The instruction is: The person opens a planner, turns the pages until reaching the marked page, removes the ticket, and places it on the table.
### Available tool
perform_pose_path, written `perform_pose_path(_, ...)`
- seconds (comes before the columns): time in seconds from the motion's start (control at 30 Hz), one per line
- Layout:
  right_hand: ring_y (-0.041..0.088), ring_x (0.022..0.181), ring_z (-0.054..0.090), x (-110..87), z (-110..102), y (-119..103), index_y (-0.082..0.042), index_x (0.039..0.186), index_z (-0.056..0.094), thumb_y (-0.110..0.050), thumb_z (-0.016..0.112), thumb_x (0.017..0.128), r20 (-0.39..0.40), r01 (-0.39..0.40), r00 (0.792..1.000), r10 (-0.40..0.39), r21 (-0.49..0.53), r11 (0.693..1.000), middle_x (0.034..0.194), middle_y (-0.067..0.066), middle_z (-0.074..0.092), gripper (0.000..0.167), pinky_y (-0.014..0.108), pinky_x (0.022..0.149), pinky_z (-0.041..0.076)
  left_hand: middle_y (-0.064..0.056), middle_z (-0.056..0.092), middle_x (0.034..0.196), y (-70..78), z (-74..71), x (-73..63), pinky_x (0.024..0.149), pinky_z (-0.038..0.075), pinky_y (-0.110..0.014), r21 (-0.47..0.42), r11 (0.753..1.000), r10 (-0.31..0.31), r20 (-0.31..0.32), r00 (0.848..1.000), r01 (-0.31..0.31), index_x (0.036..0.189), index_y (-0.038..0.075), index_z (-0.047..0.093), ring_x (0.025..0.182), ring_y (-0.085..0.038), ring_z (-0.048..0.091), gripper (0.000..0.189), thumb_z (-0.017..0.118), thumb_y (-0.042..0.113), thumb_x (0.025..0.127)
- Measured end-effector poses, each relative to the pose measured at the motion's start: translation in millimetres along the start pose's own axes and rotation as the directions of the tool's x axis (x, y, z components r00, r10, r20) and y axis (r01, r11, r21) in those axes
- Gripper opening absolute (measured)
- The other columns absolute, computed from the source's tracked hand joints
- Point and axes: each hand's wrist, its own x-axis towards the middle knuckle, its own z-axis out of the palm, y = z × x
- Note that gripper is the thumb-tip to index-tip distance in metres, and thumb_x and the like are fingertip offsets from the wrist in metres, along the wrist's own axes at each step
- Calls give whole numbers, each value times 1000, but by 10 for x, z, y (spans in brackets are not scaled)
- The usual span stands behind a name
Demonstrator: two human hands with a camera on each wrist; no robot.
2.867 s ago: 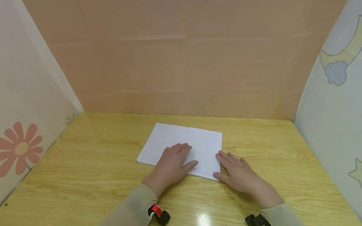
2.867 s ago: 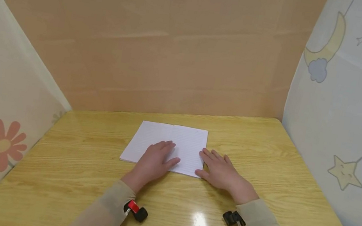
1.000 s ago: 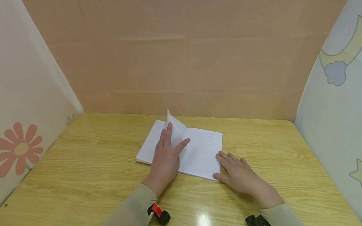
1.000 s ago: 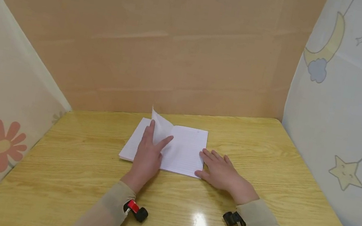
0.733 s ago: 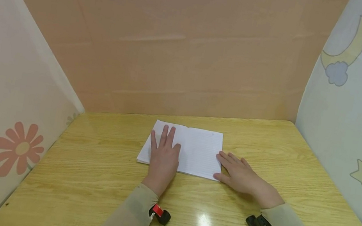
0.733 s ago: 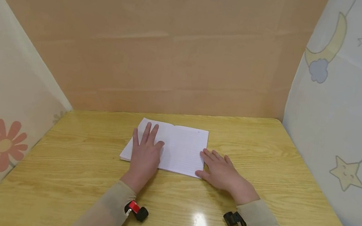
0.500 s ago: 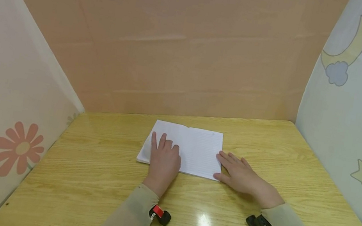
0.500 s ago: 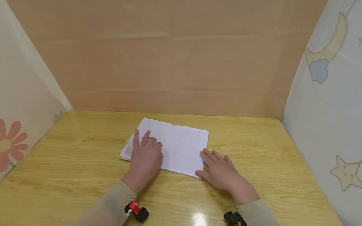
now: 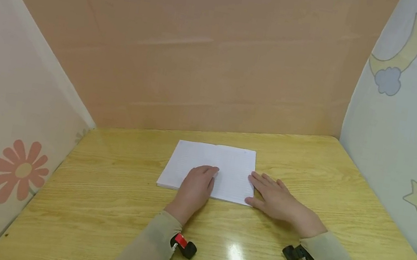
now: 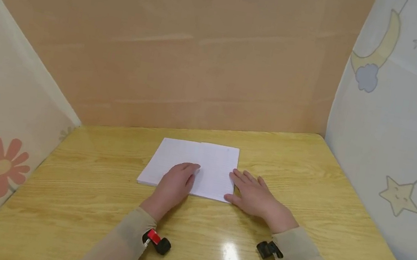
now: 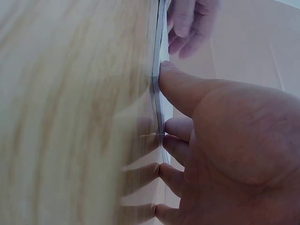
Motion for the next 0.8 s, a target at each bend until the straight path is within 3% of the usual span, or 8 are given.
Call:
perform_pose_path(0.1,57,157,32,-6,-36,-38,1,167,44,-56,63,110,2,8,1000,-8,9,1000,172,25,41,83,82,121,18,-16,66,151,32,13,1,122,42,-58,-35,998,-45,78,996,48,150,7,66,143,-36,59,43,67,30,113)
perform_pose_path(0.27,56,158,32,0,-22,-21,1,167,43,-56,62,110,8,8,1000,-8,-1,1000,172,24,40,83,82,121,19,-15,40,174,87,28,-4,130,19,-69,-86,988,-111,193,975,129,165,15,52,162,-41,33,70,61,57,111)
perform_pose_path(0.53,56,159,30,-22,-64,-72,0,168,42,-56,62,110,11,6,1000,-6,21,1000,173,24,39,83,82,122,16,-11,35,178,128,72,4,129,13,-73,-29,990,-126,232,965,136,170,20,45,166,-38,27,80,55,69,108)
perform_pose_path(0.8,58,156,33,-55,-146,-166,3,166,44,-49,65,111,18,13,1000,-13,12,1000,171,27,41,79,83,120,20,-12,35,178,148,66,-16,129,12,-73,12,992,-127,261,957,129,171,19,44,166,-38,25,82,57,69,108)
